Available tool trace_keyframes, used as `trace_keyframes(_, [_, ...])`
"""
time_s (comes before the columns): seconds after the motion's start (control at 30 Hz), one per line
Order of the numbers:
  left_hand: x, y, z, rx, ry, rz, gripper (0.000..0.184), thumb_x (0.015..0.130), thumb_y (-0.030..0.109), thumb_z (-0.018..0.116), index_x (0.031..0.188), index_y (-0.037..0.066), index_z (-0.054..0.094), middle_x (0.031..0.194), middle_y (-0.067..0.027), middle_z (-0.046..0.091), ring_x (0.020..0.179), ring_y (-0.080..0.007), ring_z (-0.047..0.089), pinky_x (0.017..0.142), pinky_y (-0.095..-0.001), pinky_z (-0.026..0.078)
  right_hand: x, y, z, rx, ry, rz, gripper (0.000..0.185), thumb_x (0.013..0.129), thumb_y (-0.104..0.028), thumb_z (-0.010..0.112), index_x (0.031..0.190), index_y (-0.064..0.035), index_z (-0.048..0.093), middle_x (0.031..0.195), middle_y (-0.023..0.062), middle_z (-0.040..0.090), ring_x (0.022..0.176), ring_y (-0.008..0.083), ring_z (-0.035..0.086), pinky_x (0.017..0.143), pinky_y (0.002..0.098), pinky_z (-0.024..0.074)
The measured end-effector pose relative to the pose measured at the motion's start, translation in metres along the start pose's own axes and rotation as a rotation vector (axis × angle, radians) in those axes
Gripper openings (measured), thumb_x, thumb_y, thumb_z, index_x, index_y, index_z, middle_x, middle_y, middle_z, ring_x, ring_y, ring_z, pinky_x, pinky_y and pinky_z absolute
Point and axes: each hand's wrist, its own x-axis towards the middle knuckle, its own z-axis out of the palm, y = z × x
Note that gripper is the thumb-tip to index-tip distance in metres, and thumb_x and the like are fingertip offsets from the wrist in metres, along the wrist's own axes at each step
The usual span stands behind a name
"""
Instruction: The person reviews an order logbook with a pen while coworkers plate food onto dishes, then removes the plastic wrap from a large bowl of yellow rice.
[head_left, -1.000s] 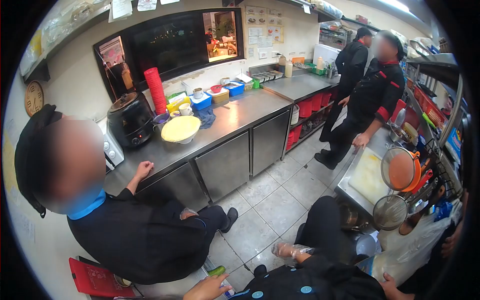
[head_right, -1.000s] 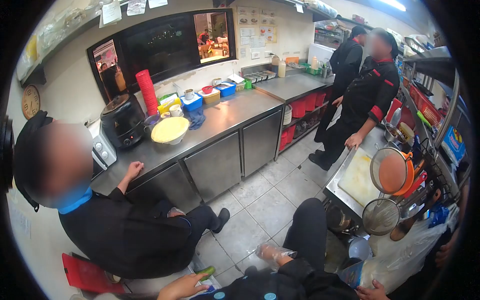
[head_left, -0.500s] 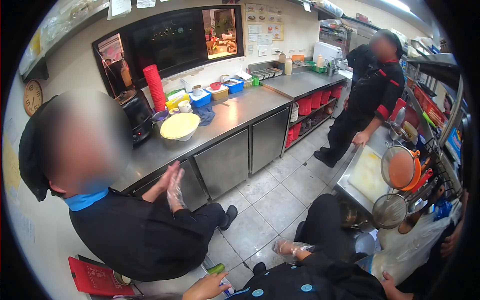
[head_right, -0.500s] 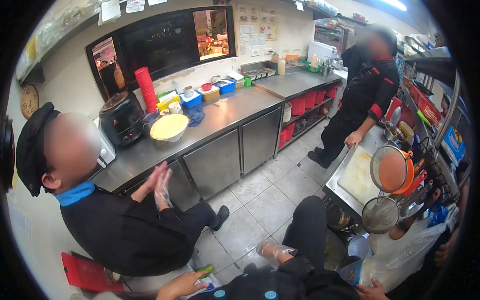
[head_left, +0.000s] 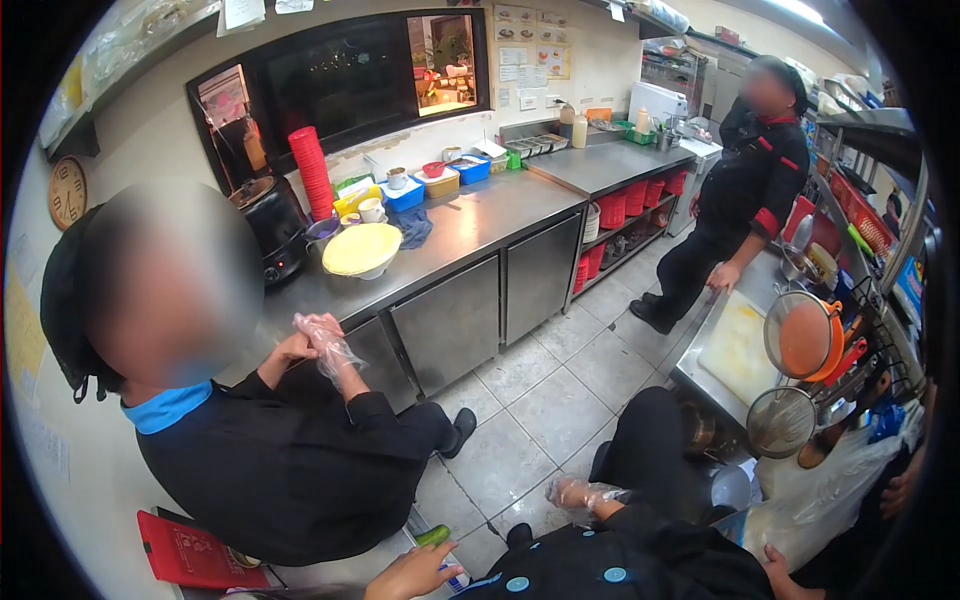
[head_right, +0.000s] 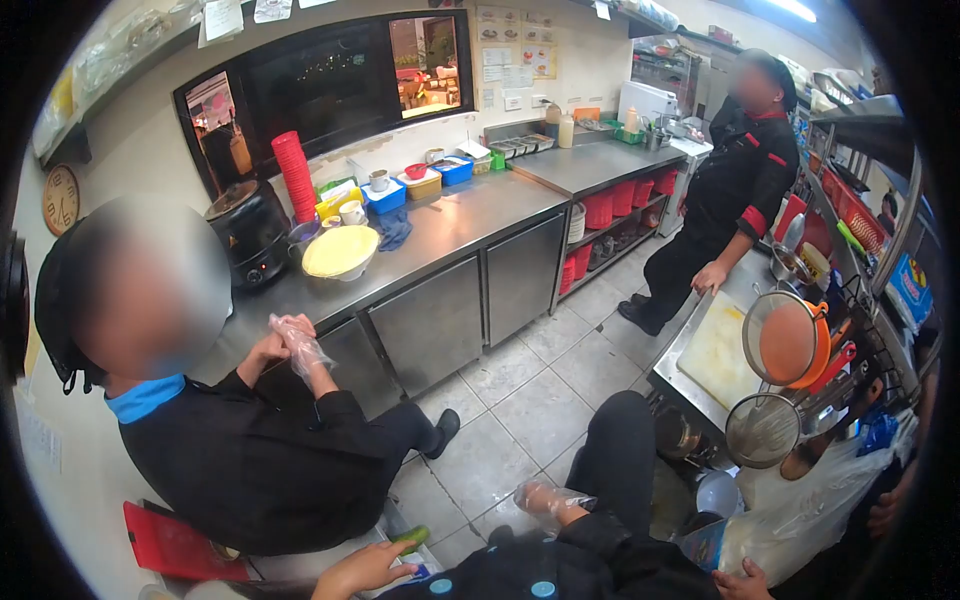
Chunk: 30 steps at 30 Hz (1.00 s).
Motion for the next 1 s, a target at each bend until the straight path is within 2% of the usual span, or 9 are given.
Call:
trace_keyframes(0.07, [0.001, -0.002, 0.002, -0.012, 0.008, 0.016, 0.058, 0.088, 0.047, 0.047, 0.134, 0.014, 0.037, 0.113, -0.0242, 0.054, 0.104, -0.0384, 0.053, 0.091, -0.0408, 0.041, -0.009, -0.015, -0.017, 0.013, -0.033, -0.022, 0.015, 0.074, -0.020, 0.055, 0.078, -0.0074, 0.060, 0.068, 0.0099, 0.058, 0.062, 0.0243, 0.058, 0.058, 0.0333, 0.0483])
trace_keyframes(0.13, [0.001, 0.002, -0.002, -0.018, -0.003, -0.006, 0.058, 0.088, 0.047, 0.048, 0.135, 0.015, 0.036, 0.114, -0.0241, 0.054, 0.105, -0.0384, 0.053, 0.091, -0.0409, 0.041, -0.026, -0.062, -0.049, -0.030, 0.056, 0.339, 0.012, 0.075, -0.018, 0.054, 0.075, -0.0075, 0.059, 0.067, 0.0092, 0.059, 0.061, 0.0263, 0.058, 0.054, 0.0383, 0.0460])
trace_keyframes(0.33, [0.002, 0.002, -0.001, -0.035, -0.044, -0.040, 0.059, 0.088, 0.047, 0.048, 0.136, 0.016, 0.034, 0.117, -0.0238, 0.053, 0.107, -0.0387, 0.052, 0.092, -0.0413, 0.040, -0.001, -0.002, 0.005, 0.041, 0.140, 0.048, 0.013, 0.075, -0.018, 0.053, 0.073, -0.0075, 0.059, 0.067, 0.0146, 0.059, 0.064, 0.0349, 0.057, 0.055, 0.0454, 0.0438])
trace_keyframes(0.43, [0.001, -0.001, 0.002, -0.043, -0.034, -0.011, 0.060, 0.088, 0.048, 0.047, 0.136, 0.017, 0.034, 0.118, -0.0237, 0.052, 0.108, -0.0388, 0.051, 0.092, -0.0411, 0.040, -0.027, -0.064, -0.045, -0.226, 0.166, 0.013, 0.013, 0.075, -0.019, 0.053, 0.075, -0.0083, 0.060, 0.069, 0.0158, 0.059, 0.066, 0.0351, 0.058, 0.057, 0.0453, 0.0432])
trace_keyframes(0.57, [0.005, -0.006, 0.006, -0.008, -0.025, -0.001, 0.059, 0.088, 0.048, 0.047, 0.136, 0.015, 0.034, 0.121, -0.0233, 0.051, 0.109, -0.0389, 0.051, 0.093, -0.0406, 0.040, 0.005, 0.017, 0.017, -0.004, 0.061, -0.014, 0.013, 0.075, -0.019, 0.053, 0.073, -0.0076, 0.059, 0.070, 0.0165, 0.059, 0.066, 0.0346, 0.058, 0.056, 0.0464, 0.0422])
trace_keyframes(0.73, [0.003, -0.004, 0.005, -0.007, -0.021, 0.010, 0.060, 0.088, 0.047, 0.047, 0.136, 0.014, 0.035, 0.121, -0.0229, 0.051, 0.109, -0.0388, 0.050, 0.094, -0.0402, 0.039, 0.020, 0.039, 0.053, -0.291, 0.143, -0.094, 0.013, 0.074, -0.019, 0.054, 0.068, -0.0073, 0.058, 0.068, 0.0173, 0.058, 0.063, 0.0334, 0.058, 0.054, 0.0462, 0.0422])
trace_keyframes(0.8, [0.002, 0.001, 0.003, -0.035, -0.021, -0.001, 0.060, 0.088, 0.047, 0.047, 0.136, 0.013, 0.035, 0.121, -0.0230, 0.051, 0.109, -0.0388, 0.050, 0.094, -0.0401, 0.039, 0.013, 0.032, 0.039, 0.202, 0.062, -0.114, 0.012, 0.073, -0.018, 0.053, 0.068, -0.0079, 0.057, 0.066, 0.0165, 0.057, 0.062, 0.0328, 0.058, 0.052, 0.0444, 0.0429])
trace_keyframes(0.9, [0.001, 0.002, 0.003, -0.036, 0.001, 0.022, 0.059, 0.088, 0.047, 0.047, 0.135, 0.013, 0.035, 0.121, -0.0231, 0.051, 0.109, -0.0383, 0.051, 0.094, -0.0400, 0.039, 0.010, 0.014, 0.028, -0.148, 0.108, 0.035, 0.011, 0.074, -0.016, 0.052, 0.070, -0.0076, 0.058, 0.066, 0.0153, 0.057, 0.061, 0.0327, 0.058, 0.052, 0.0445, 0.0429])
trace_keyframes(1.0, [0.001, 0.004, 0.002, -0.032, -0.027, -0.025, 0.059, 0.088, 0.046, 0.047, 0.135, 0.013, 0.035, 0.121, -0.0232, 0.051, 0.109, -0.0381, 0.051, 0.094, -0.0398, 0.039, 0.013, 0.027, 0.034, -0.094, 0.095, -0.012, 0.012, 0.075, -0.017, 0.051, 0.074, -0.0080, 0.058, 0.067, 0.0149, 0.058, 0.061, 0.0332, 0.057, 0.052, 0.0455, 0.0424])
